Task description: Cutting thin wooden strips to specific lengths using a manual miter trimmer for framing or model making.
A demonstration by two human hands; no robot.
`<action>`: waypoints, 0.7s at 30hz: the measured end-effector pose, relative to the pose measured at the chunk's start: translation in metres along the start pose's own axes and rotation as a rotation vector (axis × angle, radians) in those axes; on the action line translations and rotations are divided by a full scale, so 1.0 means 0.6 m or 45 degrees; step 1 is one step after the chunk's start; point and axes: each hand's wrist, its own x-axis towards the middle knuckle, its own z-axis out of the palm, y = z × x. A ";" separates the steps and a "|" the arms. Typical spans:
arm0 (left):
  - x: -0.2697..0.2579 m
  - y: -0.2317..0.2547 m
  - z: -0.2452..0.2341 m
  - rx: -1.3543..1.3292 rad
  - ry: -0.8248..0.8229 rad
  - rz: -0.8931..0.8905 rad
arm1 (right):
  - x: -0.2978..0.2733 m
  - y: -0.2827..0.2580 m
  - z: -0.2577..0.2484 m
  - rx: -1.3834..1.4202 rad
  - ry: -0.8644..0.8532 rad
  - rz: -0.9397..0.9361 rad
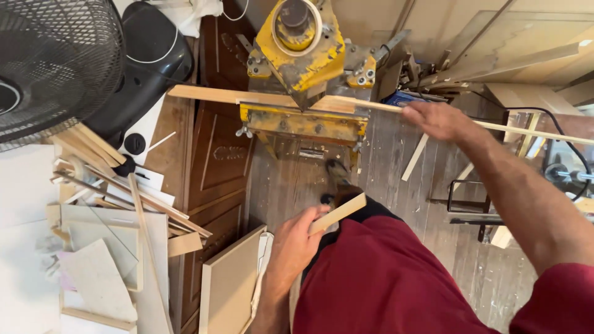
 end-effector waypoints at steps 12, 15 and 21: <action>0.304 0.074 -0.019 0.601 -0.277 0.381 | 0.083 0.042 -0.054 0.009 -0.130 0.165; 0.385 0.071 0.022 0.754 -0.281 0.453 | 0.088 0.030 -0.073 0.058 -0.283 0.210; 0.467 0.032 0.096 1.044 0.007 0.504 | 0.097 0.009 -0.104 0.121 -0.408 0.308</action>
